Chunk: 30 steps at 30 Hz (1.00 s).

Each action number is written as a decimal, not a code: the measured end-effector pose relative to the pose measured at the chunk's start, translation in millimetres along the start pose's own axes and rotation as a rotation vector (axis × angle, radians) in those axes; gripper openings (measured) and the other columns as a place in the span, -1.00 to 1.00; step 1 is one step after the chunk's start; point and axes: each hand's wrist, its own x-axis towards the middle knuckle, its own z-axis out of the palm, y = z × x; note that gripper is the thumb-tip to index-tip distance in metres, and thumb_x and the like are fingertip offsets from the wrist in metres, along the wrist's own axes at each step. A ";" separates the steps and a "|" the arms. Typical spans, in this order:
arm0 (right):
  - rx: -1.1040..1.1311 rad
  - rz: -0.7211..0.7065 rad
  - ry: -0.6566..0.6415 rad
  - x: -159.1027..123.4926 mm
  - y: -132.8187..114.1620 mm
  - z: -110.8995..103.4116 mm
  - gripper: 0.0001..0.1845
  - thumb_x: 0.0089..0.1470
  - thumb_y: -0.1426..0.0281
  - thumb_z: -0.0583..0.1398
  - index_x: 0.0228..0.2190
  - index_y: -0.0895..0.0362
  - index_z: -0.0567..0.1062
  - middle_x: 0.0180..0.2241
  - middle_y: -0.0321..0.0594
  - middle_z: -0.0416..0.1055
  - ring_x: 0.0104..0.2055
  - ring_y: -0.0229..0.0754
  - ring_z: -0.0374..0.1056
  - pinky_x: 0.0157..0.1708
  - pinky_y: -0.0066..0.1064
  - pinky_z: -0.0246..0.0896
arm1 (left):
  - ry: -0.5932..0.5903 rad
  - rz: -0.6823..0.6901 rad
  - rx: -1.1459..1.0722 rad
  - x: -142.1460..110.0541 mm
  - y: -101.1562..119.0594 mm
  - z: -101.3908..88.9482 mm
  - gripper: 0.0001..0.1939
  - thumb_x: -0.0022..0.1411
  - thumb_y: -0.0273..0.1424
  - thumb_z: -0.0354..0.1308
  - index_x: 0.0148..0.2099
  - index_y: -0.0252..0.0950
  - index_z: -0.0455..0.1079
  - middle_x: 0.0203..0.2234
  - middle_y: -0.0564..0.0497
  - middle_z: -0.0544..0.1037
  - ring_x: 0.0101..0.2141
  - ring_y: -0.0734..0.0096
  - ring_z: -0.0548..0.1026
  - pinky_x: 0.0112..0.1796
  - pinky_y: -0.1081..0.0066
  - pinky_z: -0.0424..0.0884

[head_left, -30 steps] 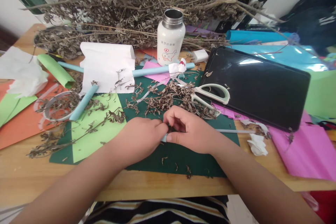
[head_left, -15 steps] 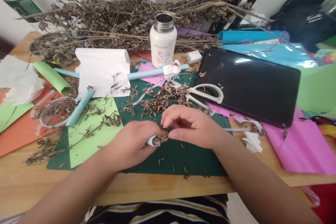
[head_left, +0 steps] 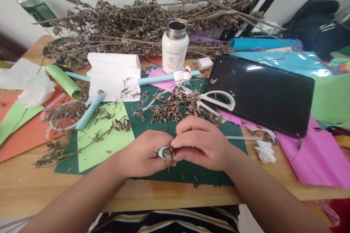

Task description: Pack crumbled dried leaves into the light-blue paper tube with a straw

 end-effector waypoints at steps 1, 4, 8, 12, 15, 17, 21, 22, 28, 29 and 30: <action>-0.089 -0.029 0.009 -0.3 -1.0 0.1 -0.92 -0.02 0.44 0.12 -0.39 0.15 0.34 -0.45 -0.25 0.27 -0.42 -0.35 0.19 -0.42 -0.48 0.17 | 0.005 -0.025 0.028 -0.3 0.0 -0.2 -0.84 0.09 -0.50 -0.02 -0.52 -0.37 0.28 -0.63 0.05 0.42 -0.57 0.57 0.37 -0.52 0.62 0.26; -0.368 -0.092 0.046 -1.8 -3.1 0.7 -0.91 -0.06 0.50 0.10 -0.40 0.15 0.34 -0.46 -0.23 0.32 -0.47 -0.31 0.18 -0.49 -0.42 0.15 | 0.052 -0.055 0.106 0.4 0.9 -0.7 -0.88 0.04 -0.55 -0.03 -0.52 -0.35 0.25 -0.64 0.10 0.38 -0.59 0.61 0.32 -0.55 0.63 0.22; -0.488 -0.094 0.110 -3.2 -2.3 1.9 -0.86 -0.10 0.56 0.10 -0.41 0.13 0.34 -0.47 -0.24 0.35 -0.45 -0.27 0.20 -0.46 -0.38 0.17 | 0.090 -0.097 0.137 3.1 2.6 -0.7 -0.88 0.01 -0.61 -0.05 -0.47 -0.33 0.25 -0.60 0.16 0.36 -0.59 0.65 0.27 -0.55 0.66 0.18; -0.305 0.017 0.158 -1.6 -2.1 1.4 -0.88 -0.07 0.56 0.07 -0.43 0.12 0.32 -0.47 -0.24 0.33 -0.41 -0.28 0.22 -0.42 -0.39 0.19 | 0.108 -0.134 0.144 4.3 2.8 -0.6 -0.86 0.03 -0.62 -0.04 -0.42 -0.31 0.26 -0.59 0.18 0.35 -0.58 0.65 0.26 -0.53 0.66 0.18; -0.144 0.087 0.153 0.1 -4.1 1.3 -0.88 -0.04 0.54 0.05 -0.42 0.11 0.31 -0.46 -0.25 0.33 -0.37 -0.29 0.25 -0.38 -0.40 0.21 | 0.111 -0.126 0.150 4.1 1.4 0.0 -0.86 0.03 -0.62 -0.03 -0.39 -0.30 0.27 -0.58 0.18 0.34 -0.57 0.65 0.27 -0.51 0.66 0.18; -0.101 0.100 0.138 1.0 -5.2 2.1 -0.89 -0.04 0.53 0.07 -0.42 0.10 0.31 -0.46 -0.26 0.34 -0.37 -0.30 0.26 -0.36 -0.41 0.22 | 0.114 -0.118 0.165 3.9 0.4 0.6 -0.88 0.02 -0.62 -0.02 -0.41 -0.31 0.26 -0.59 0.17 0.33 -0.57 0.65 0.27 -0.51 0.66 0.18; -0.035 0.115 0.131 2.6 -5.2 4.2 -0.89 -0.06 0.54 0.11 -0.45 0.11 0.33 -0.48 -0.27 0.35 -0.38 -0.30 0.27 -0.37 -0.43 0.23 | 0.120 -0.127 0.212 3.9 -0.7 2.1 -0.90 0.00 -0.60 -0.03 -0.47 -0.33 0.23 -0.62 0.17 0.30 -0.59 0.64 0.27 -0.53 0.66 0.17; -0.006 0.125 0.128 3.0 -4.8 4.4 -0.90 -0.07 0.54 0.12 -0.46 0.11 0.33 -0.49 -0.27 0.34 -0.38 -0.30 0.26 -0.38 -0.43 0.23 | 0.114 -0.130 0.225 3.9 -0.9 2.5 -0.90 0.00 -0.60 -0.03 -0.47 -0.32 0.23 -0.62 0.17 0.30 -0.59 0.64 0.27 -0.54 0.65 0.17; 0.159 0.248 -0.004 4.5 -4.8 1.8 -0.93 -0.07 0.52 0.14 -0.52 0.13 0.36 -0.52 -0.31 0.31 -0.43 -0.36 0.23 -0.41 -0.50 0.17 | 0.045 -0.152 0.340 3.7 -4.2 4.2 -0.88 0.08 -0.50 -0.05 -0.48 -0.33 0.23 -0.61 0.11 0.34 -0.57 0.57 0.33 -0.52 0.60 0.23; 0.173 0.307 -0.035 4.7 -5.7 0.7 -0.93 -0.08 0.53 0.14 -0.51 0.13 0.36 -0.52 -0.32 0.30 -0.43 -0.37 0.22 -0.42 -0.52 0.15 | 0.027 -0.165 0.372 3.5 -4.9 4.4 -0.88 0.09 -0.49 -0.06 -0.46 -0.33 0.24 -0.59 0.09 0.36 -0.54 0.54 0.35 -0.50 0.59 0.25; 0.189 0.385 -0.062 4.9 -6.8 -0.7 -0.93 -0.08 0.53 0.14 -0.51 0.13 0.35 -0.52 -0.34 0.28 -0.45 -0.38 0.20 -0.45 -0.53 0.14 | 0.006 -0.175 0.407 3.3 -5.5 4.6 -0.88 0.10 -0.49 -0.08 -0.44 -0.33 0.25 -0.56 0.07 0.38 -0.52 0.51 0.37 -0.48 0.56 0.27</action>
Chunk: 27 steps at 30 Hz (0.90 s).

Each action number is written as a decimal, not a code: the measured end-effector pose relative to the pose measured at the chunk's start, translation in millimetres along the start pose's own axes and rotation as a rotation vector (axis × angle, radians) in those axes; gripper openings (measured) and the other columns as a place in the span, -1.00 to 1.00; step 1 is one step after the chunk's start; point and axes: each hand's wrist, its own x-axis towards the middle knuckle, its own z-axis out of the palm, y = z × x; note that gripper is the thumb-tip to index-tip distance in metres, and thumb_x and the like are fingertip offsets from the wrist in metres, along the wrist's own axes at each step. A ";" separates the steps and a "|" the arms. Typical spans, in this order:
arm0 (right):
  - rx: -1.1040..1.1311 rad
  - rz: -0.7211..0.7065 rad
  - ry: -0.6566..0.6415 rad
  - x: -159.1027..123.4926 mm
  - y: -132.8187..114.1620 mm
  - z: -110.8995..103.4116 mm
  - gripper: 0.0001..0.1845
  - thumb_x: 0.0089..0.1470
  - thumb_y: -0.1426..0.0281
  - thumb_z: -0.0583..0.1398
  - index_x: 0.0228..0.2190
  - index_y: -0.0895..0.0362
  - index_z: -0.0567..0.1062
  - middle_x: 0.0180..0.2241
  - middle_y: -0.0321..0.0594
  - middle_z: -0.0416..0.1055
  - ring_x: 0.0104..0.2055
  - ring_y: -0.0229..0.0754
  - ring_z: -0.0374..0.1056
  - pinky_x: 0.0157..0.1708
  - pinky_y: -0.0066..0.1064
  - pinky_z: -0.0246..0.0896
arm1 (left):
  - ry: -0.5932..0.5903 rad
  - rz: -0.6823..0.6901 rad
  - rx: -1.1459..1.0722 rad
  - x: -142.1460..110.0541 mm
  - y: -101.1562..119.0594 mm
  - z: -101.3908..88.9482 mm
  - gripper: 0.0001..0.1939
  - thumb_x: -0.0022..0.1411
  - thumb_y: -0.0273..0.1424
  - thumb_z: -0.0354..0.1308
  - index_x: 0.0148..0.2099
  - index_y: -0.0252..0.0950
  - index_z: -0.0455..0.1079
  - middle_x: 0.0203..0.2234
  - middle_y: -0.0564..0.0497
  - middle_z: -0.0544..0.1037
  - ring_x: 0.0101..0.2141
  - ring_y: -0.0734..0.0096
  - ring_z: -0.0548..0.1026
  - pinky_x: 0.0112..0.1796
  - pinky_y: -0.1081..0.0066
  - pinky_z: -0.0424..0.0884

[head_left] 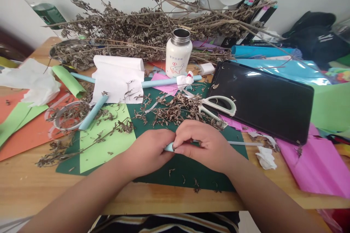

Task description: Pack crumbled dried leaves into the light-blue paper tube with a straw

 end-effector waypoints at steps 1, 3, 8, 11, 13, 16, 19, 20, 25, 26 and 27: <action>0.019 0.091 -0.021 -0.2 -1.2 -1.3 -0.92 -0.10 0.53 0.14 -0.49 0.12 0.33 -0.52 -0.36 0.25 -0.47 -0.40 0.18 -0.49 -0.56 0.12 | -0.021 0.000 0.036 -0.1 -0.4 0.4 -0.88 0.10 -0.49 -0.08 -0.41 -0.33 0.26 -0.53 0.05 0.40 -0.49 0.49 0.39 -0.46 0.54 0.29; 0.051 0.272 -0.071 -0.1 -2.7 -4.3 -0.87 -0.12 0.52 0.15 -0.48 0.11 0.28 -0.53 -0.41 0.19 -0.53 -0.43 0.11 -0.57 -0.59 0.05 | -0.070 0.015 0.113 -0.1 -1.1 1.0 -0.88 0.10 -0.51 -0.09 -0.38 -0.33 0.27 -0.49 0.02 0.42 -0.45 0.44 0.41 -0.43 0.50 0.32; 0.031 0.485 -0.267 3.0 2.6 -8.1 -0.81 -0.18 0.44 0.18 -0.58 0.12 0.19 -0.62 -0.47 0.12 -0.60 -0.43 0.01 -0.63 -0.59 -0.06 | -0.224 0.093 0.347 0.3 -1.0 0.5 -0.87 0.09 -0.52 -0.08 -0.34 -0.32 0.29 -0.47 0.01 0.45 -0.46 0.34 0.43 -0.48 0.41 0.34; -0.016 0.496 -0.266 2.9 6.2 -5.2 -0.80 -0.20 0.46 0.18 -0.62 0.13 0.19 -0.64 -0.47 0.12 -0.60 -0.42 0.02 -0.63 -0.57 -0.08 | -0.280 0.106 0.412 0.9 0.6 1.0 -0.87 0.09 -0.51 -0.06 -0.32 -0.31 0.29 -0.48 0.01 0.45 -0.48 0.32 0.43 -0.49 0.37 0.35; -0.065 0.471 -0.233 1.5 7.0 -2.6 -0.78 -0.21 0.48 0.18 -0.64 0.13 0.17 -0.65 -0.47 0.12 -0.59 -0.42 0.02 -0.62 -0.56 -0.10 | -0.298 0.096 0.413 1.2 2.1 3.2 -0.87 0.10 -0.51 -0.06 -0.31 -0.31 0.29 -0.47 0.01 0.45 -0.49 0.32 0.43 -0.50 0.37 0.35; -0.169 0.443 -0.208 -0.6 7.6 -0.2 -0.77 -0.21 0.53 0.17 -0.66 0.13 0.16 -0.66 -0.47 0.13 -0.59 -0.41 0.00 -0.62 -0.54 -0.16 | -0.295 0.061 0.410 1.4 2.9 8.2 -0.87 0.10 -0.53 -0.08 -0.33 -0.32 0.28 -0.47 -0.01 0.45 -0.51 0.31 0.43 -0.54 0.38 0.33; -0.200 0.427 -0.215 0.3 9.5 -0.6 -0.76 -0.22 0.53 0.19 -0.66 0.13 0.17 -0.67 -0.47 0.12 -0.61 -0.41 -0.01 -0.63 -0.54 -0.18 | -0.269 0.064 0.385 1.6 1.1 9.8 -0.87 0.11 -0.52 -0.09 -0.34 -0.32 0.28 -0.47 -0.01 0.45 -0.51 0.31 0.43 -0.54 0.38 0.32; -0.169 0.412 -0.206 1.1 10.3 -1.1 -0.75 -0.22 0.51 0.20 -0.66 0.14 0.18 -0.67 -0.47 0.12 -0.61 -0.42 -0.01 -0.63 -0.55 -0.16 | -0.248 0.068 0.362 1.6 0.2 8.9 -0.87 0.11 -0.52 -0.09 -0.35 -0.31 0.28 -0.48 0.00 0.45 -0.51 0.32 0.43 -0.54 0.39 0.32; 0.118 0.217 -0.144 3.9 14.4 -2.8 -0.79 -0.17 0.45 0.22 -0.61 0.14 0.24 -0.58 -0.43 0.18 -0.55 -0.43 0.09 -0.57 -0.58 0.03 | -0.095 0.081 0.149 -0.7 -1.7 -1.3 -0.86 0.12 -0.50 -0.11 -0.42 -0.33 0.26 -0.55 0.04 0.41 -0.52 0.44 0.39 -0.51 0.50 0.29; 0.148 0.164 -0.137 3.6 14.9 -2.6 -0.83 -0.15 0.45 0.21 -0.59 0.15 0.27 -0.56 -0.41 0.20 -0.54 -0.42 0.12 -0.54 -0.57 0.06 | -0.078 0.078 0.102 -1.4 -1.5 -2.9 -0.86 0.12 -0.49 -0.10 -0.43 -0.34 0.26 -0.57 0.04 0.39 -0.54 0.48 0.37 -0.51 0.53 0.28; 0.163 0.107 -0.120 2.9 15.3 -2.2 -0.86 -0.13 0.46 0.20 -0.57 0.15 0.29 -0.55 -0.39 0.22 -0.52 -0.41 0.15 -0.51 -0.56 0.09 | -0.063 0.070 0.057 -2.0 -1.2 -4.2 -0.86 0.12 -0.49 -0.09 -0.45 -0.34 0.25 -0.58 0.06 0.38 -0.55 0.51 0.36 -0.53 0.56 0.26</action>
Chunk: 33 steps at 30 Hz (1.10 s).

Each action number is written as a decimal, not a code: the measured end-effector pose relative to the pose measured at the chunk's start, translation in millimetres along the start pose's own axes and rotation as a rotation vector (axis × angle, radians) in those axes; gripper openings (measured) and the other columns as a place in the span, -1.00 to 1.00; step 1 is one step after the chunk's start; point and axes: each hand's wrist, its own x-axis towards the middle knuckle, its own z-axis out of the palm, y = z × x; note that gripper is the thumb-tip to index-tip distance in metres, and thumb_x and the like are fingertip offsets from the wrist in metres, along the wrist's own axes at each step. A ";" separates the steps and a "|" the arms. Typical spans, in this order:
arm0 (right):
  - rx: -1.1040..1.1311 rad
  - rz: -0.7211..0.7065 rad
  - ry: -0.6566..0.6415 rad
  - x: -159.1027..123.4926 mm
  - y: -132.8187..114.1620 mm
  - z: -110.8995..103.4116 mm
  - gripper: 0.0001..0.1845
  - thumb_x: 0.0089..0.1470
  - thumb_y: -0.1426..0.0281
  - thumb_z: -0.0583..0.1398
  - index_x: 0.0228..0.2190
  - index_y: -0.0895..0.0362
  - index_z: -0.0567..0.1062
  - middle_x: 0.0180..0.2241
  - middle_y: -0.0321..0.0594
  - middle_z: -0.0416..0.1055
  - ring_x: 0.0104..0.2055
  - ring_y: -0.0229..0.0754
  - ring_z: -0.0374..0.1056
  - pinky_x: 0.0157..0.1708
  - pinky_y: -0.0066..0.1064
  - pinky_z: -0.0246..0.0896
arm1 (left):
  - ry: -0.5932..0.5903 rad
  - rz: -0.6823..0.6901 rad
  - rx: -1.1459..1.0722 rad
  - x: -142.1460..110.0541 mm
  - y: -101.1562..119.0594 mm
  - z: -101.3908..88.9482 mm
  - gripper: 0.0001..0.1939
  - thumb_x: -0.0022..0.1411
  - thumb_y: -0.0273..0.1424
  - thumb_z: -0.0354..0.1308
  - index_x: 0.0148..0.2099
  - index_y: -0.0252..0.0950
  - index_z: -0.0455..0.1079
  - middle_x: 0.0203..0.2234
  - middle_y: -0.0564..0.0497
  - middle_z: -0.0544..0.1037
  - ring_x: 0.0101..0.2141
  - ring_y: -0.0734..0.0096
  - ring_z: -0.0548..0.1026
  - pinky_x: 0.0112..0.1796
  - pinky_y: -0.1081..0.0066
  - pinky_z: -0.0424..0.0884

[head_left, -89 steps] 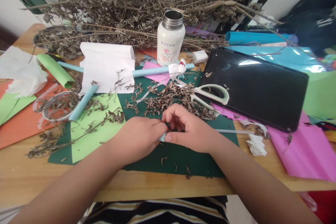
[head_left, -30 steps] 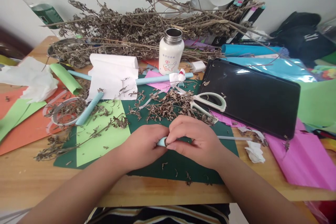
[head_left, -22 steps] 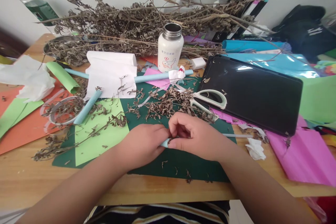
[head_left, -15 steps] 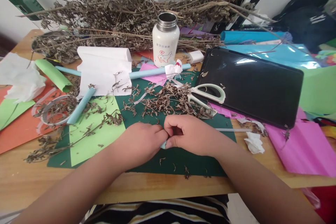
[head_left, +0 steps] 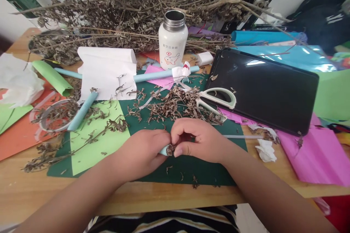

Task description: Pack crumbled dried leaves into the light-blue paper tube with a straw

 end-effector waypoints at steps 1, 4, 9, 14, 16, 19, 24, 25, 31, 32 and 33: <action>0.003 -0.059 0.021 -0.7 0.3 0.7 -0.90 -0.11 0.46 0.18 -0.54 0.14 0.31 -0.53 -0.37 0.25 -0.49 -0.40 0.18 -0.48 -0.55 0.11 | 0.015 -0.009 -0.043 -0.6 0.2 -0.9 -0.86 0.11 -0.48 -0.08 -0.46 -0.34 0.24 -0.59 0.07 0.37 -0.57 0.54 0.34 -0.54 0.58 0.24; -0.039 -0.237 0.084 -3.2 0.1 3.6 -0.95 -0.05 0.48 0.13 -0.44 0.13 0.33 -0.49 -0.32 0.30 -0.43 -0.37 0.22 -0.40 -0.51 0.16 | 0.026 -0.045 -0.170 -1.4 0.6 -1.8 -0.89 0.10 -0.49 -0.06 -0.44 -0.34 0.25 -0.58 0.08 0.37 -0.56 0.57 0.33 -0.52 0.61 0.22; -0.214 -0.321 0.093 -5.5 -3.4 7.1 -0.85 -0.04 0.46 0.13 -0.32 0.13 0.34 -0.46 -0.27 0.33 -0.38 -0.34 0.23 -0.37 -0.49 0.19 | -0.026 -0.086 -0.341 -1.1 1.6 -1.1 -0.93 0.08 -0.50 -0.01 -0.40 -0.32 0.29 -0.52 0.10 0.41 -0.49 0.56 0.36 -0.44 0.61 0.24; -0.307 -0.366 0.194 -4.7 -5.7 11.4 -0.87 -0.09 0.44 0.17 -0.38 0.17 0.38 -0.51 -0.26 0.32 -0.44 -0.35 0.22 -0.42 -0.51 0.20 | 0.001 -0.088 -0.350 -2.3 2.3 1.6 -0.94 0.05 -0.48 0.02 -0.46 -0.34 0.25 -0.59 0.12 0.35 -0.55 0.59 0.31 -0.51 0.62 0.20; -0.285 -0.430 0.267 -4.3 -5.5 13.8 -0.92 -0.08 0.49 0.17 -0.42 0.18 0.38 -0.51 -0.25 0.31 -0.46 -0.37 0.23 -0.43 -0.52 0.20 | 0.035 -0.078 -0.330 -2.9 2.3 2.7 -0.89 0.04 -0.50 0.00 -0.52 -0.35 0.19 -0.64 0.14 0.29 -0.60 0.61 0.26 -0.56 0.63 0.16; -0.229 -0.452 0.303 -4.0 -5.0 16.3 -0.93 -0.10 0.53 0.17 -0.45 0.19 0.40 -0.51 -0.26 0.29 -0.46 -0.37 0.24 -0.44 -0.52 0.21 | 0.058 -0.067 -0.314 -3.1 2.2 3.2 -0.86 0.04 -0.50 -0.03 -0.54 -0.34 0.15 -0.66 0.15 0.25 -0.62 0.63 0.22 -0.59 0.64 0.14; -0.132 -0.362 0.268 -3.5 -8.6 16.5 -0.91 -0.10 0.57 0.14 -0.47 0.17 0.39 -0.50 -0.28 0.27 -0.45 -0.37 0.23 -0.43 -0.51 0.18 | 0.040 -0.072 -0.262 -2.3 1.7 3.0 -0.86 0.07 -0.49 -0.07 -0.52 -0.35 0.19 -0.64 0.11 0.31 -0.59 0.58 0.28 -0.56 0.61 0.19; -0.102 -0.329 0.260 -3.6 -9.8 16.2 -0.89 -0.11 0.59 0.13 -0.49 0.16 0.38 -0.51 -0.31 0.26 -0.45 -0.38 0.22 -0.43 -0.52 0.17 | 0.032 -0.067 -0.245 -2.1 1.4 2.9 -0.87 0.08 -0.48 -0.07 -0.50 -0.35 0.22 -0.62 0.09 0.34 -0.58 0.56 0.31 -0.54 0.60 0.21; 0.014 0.164 0.057 -5.7 -11.1 9.8 -0.75 -0.19 0.55 0.13 -0.38 0.07 0.25 -0.36 -0.32 0.18 -0.34 -0.33 0.14 -0.38 -0.46 0.12 | -0.051 0.042 -0.007 -1.0 -1.7 2.2 -0.83 0.09 -0.51 -0.11 -0.32 -0.29 0.30 -0.46 0.03 0.46 -0.45 0.42 0.41 -0.45 0.50 0.29; 0.022 0.225 0.015 -5.8 -10.6 8.5 -0.71 -0.20 0.53 0.13 -0.36 0.05 0.22 -0.31 -0.31 0.18 -0.33 -0.31 0.13 -0.38 -0.44 0.12 | -0.075 0.050 0.047 -0.9 -2.2 2.5 -0.83 0.08 -0.52 -0.10 -0.31 -0.27 0.30 -0.46 0.04 0.46 -0.45 0.40 0.42 -0.46 0.48 0.29; 0.025 0.262 -0.021 -5.8 -10.1 7.5 -0.70 -0.21 0.52 0.13 -0.37 0.05 0.19 -0.29 -0.31 0.18 -0.33 -0.31 0.13 -0.38 -0.44 0.11 | -0.104 0.052 0.097 -0.8 -2.5 3.1 -0.83 0.05 -0.53 -0.08 -0.32 -0.27 0.30 -0.46 0.04 0.46 -0.46 0.38 0.42 -0.47 0.46 0.30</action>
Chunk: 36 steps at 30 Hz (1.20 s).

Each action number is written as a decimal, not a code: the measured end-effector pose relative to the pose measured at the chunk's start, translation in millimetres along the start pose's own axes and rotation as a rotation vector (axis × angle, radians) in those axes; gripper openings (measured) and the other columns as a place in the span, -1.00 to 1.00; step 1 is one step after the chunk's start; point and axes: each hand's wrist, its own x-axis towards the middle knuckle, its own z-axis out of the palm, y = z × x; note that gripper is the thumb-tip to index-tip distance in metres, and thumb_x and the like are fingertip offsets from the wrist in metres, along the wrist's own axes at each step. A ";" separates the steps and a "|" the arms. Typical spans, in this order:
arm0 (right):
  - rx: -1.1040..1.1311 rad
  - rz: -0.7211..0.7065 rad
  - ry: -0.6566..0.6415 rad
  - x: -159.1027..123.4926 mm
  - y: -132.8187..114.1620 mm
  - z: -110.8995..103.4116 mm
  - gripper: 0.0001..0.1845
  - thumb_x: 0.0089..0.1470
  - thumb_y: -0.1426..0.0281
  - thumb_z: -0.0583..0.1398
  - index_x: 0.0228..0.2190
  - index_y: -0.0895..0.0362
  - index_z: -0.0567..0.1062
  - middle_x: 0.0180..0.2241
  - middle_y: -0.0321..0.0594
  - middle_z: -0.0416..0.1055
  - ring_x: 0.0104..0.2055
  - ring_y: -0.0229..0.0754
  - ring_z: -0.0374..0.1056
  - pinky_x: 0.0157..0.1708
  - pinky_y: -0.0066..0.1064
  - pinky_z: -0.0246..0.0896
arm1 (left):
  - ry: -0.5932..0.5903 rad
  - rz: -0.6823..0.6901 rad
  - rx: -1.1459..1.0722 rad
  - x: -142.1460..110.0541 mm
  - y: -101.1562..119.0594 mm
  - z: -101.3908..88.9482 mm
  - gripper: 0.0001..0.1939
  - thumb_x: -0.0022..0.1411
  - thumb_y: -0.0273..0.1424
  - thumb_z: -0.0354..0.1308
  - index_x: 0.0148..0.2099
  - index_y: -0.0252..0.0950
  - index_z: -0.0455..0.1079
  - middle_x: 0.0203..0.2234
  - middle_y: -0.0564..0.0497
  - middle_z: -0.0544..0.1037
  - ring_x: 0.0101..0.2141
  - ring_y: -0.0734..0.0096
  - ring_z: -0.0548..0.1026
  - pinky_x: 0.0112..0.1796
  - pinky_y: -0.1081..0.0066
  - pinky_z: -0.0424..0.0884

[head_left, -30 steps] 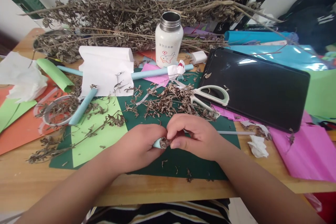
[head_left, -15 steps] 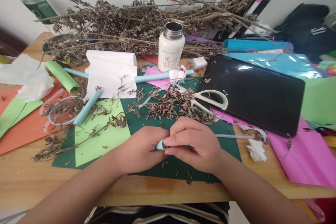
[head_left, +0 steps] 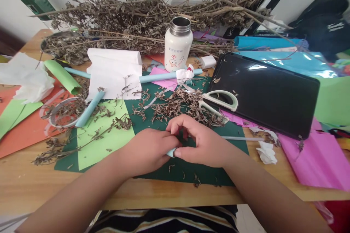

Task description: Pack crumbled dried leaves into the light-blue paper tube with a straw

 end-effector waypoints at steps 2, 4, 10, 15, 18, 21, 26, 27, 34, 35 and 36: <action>-0.033 0.025 -0.025 0.4 0.2 -0.6 -0.74 -0.22 0.53 0.10 -0.44 0.06 0.14 -0.27 -0.31 0.18 -0.35 -0.32 0.10 -0.40 -0.44 0.08 | -0.056 0.007 0.083 0.3 0.0 1.9 -0.83 0.01 -0.55 -0.07 -0.33 -0.29 0.30 -0.47 0.03 0.47 -0.48 0.33 0.43 -0.50 0.42 0.31; -0.088 0.012 -0.029 0.7 -0.4 0.6 -0.75 -0.25 0.56 0.08 -0.51 0.08 0.08 -0.30 -0.31 0.18 -0.37 -0.32 0.07 -0.39 -0.44 0.06 | -0.091 0.021 0.145 0.8 0.7 4.1 -0.83 -0.01 -0.56 -0.05 -0.33 -0.31 0.29 -0.47 0.01 0.47 -0.50 0.29 0.43 -0.53 0.39 0.31; -0.005 0.002 0.003 0.2 -0.3 3.0 -0.76 -0.21 0.57 0.09 -0.49 0.08 0.11 -0.25 -0.28 0.19 -0.41 -0.35 0.08 -0.42 -0.46 0.08 | -0.004 0.037 0.126 2.0 1.4 4.3 -0.85 0.03 -0.56 -0.06 -0.32 -0.32 0.27 -0.48 0.02 0.45 -0.51 0.36 0.42 -0.54 0.45 0.28; 0.212 -0.165 -0.053 1.0 4.2 -5.8 -0.83 -0.14 0.42 0.18 -0.44 0.12 0.26 -0.18 -0.21 0.20 -0.24 -0.28 0.18 -0.29 -0.39 0.14 | 0.128 0.062 -0.163 -1.0 0.7 -1.9 -0.88 0.12 -0.52 -0.12 -0.36 -0.30 0.24 -0.52 0.07 0.40 -0.48 0.50 0.38 -0.46 0.55 0.26; 0.225 -0.249 -0.085 1.6 4.7 -9.1 -0.93 -0.08 0.43 0.14 -0.44 0.15 0.33 -0.18 -0.17 0.22 -0.14 -0.23 0.18 -0.24 -0.37 0.16 | 0.166 0.092 -0.231 -3.5 1.5 -3.8 -0.88 0.11 -0.54 -0.11 -0.42 -0.30 0.20 -0.59 0.10 0.34 -0.53 0.53 0.33 -0.49 0.57 0.23; 0.185 -0.279 -0.054 2.1 3.7 -8.2 -0.96 -0.06 0.51 0.12 -0.47 0.15 0.35 -0.22 -0.18 0.24 -0.15 -0.26 0.20 -0.21 -0.38 0.15 | 0.168 0.107 -0.238 -4.3 2.6 -4.1 -0.87 0.10 -0.55 -0.11 -0.45 -0.30 0.18 -0.63 0.11 0.29 -0.57 0.54 0.28 -0.52 0.58 0.19; 0.155 -0.286 -0.038 2.6 4.1 -4.5 -0.92 -0.11 0.52 0.16 -0.51 0.15 0.31 -0.24 -0.20 0.24 -0.18 -0.27 0.20 -0.25 -0.40 0.16 | 0.130 0.108 -0.236 -3.7 4.4 -4.2 -0.85 0.11 -0.54 -0.15 -0.46 -0.30 0.17 -0.62 0.10 0.31 -0.57 0.54 0.27 -0.52 0.59 0.19; 0.147 -0.285 -0.041 2.4 4.4 -4.3 -0.91 -0.12 0.52 0.16 -0.52 0.15 0.30 -0.25 -0.20 0.23 -0.18 -0.26 0.20 -0.24 -0.40 0.16 | 0.123 0.103 -0.224 -3.6 4.6 -4.1 -0.85 0.11 -0.53 -0.15 -0.46 -0.30 0.17 -0.61 0.09 0.32 -0.56 0.53 0.28 -0.52 0.59 0.19; 0.198 -0.241 -0.098 0.3 3.0 -7.8 -0.94 -0.11 0.52 0.13 -0.50 0.16 0.30 -0.22 -0.19 0.20 -0.23 -0.28 0.20 -0.29 -0.41 0.17 | 0.095 0.083 -0.187 -2.4 4.3 -3.5 -0.87 0.11 -0.53 -0.13 -0.45 -0.29 0.18 -0.60 0.09 0.35 -0.57 0.51 0.29 -0.53 0.57 0.18; 0.212 -0.235 -0.108 0.3 2.8 -8.5 -0.96 -0.10 0.51 0.12 -0.49 0.16 0.31 -0.21 -0.18 0.20 -0.24 -0.29 0.20 -0.30 -0.40 0.17 | 0.101 0.086 -0.191 -2.3 4.5 -3.6 -0.87 0.11 -0.53 -0.13 -0.45 -0.29 0.18 -0.61 0.09 0.34 -0.57 0.52 0.28 -0.53 0.57 0.18; 0.220 -0.231 -0.115 0.4 2.6 -8.9 -0.97 -0.09 0.50 0.12 -0.49 0.17 0.32 -0.21 -0.18 0.19 -0.25 -0.29 0.20 -0.31 -0.40 0.17 | 0.109 0.089 -0.195 -2.1 4.8 -3.7 -0.87 0.11 -0.53 -0.13 -0.46 -0.29 0.18 -0.62 0.10 0.34 -0.58 0.52 0.27 -0.54 0.57 0.17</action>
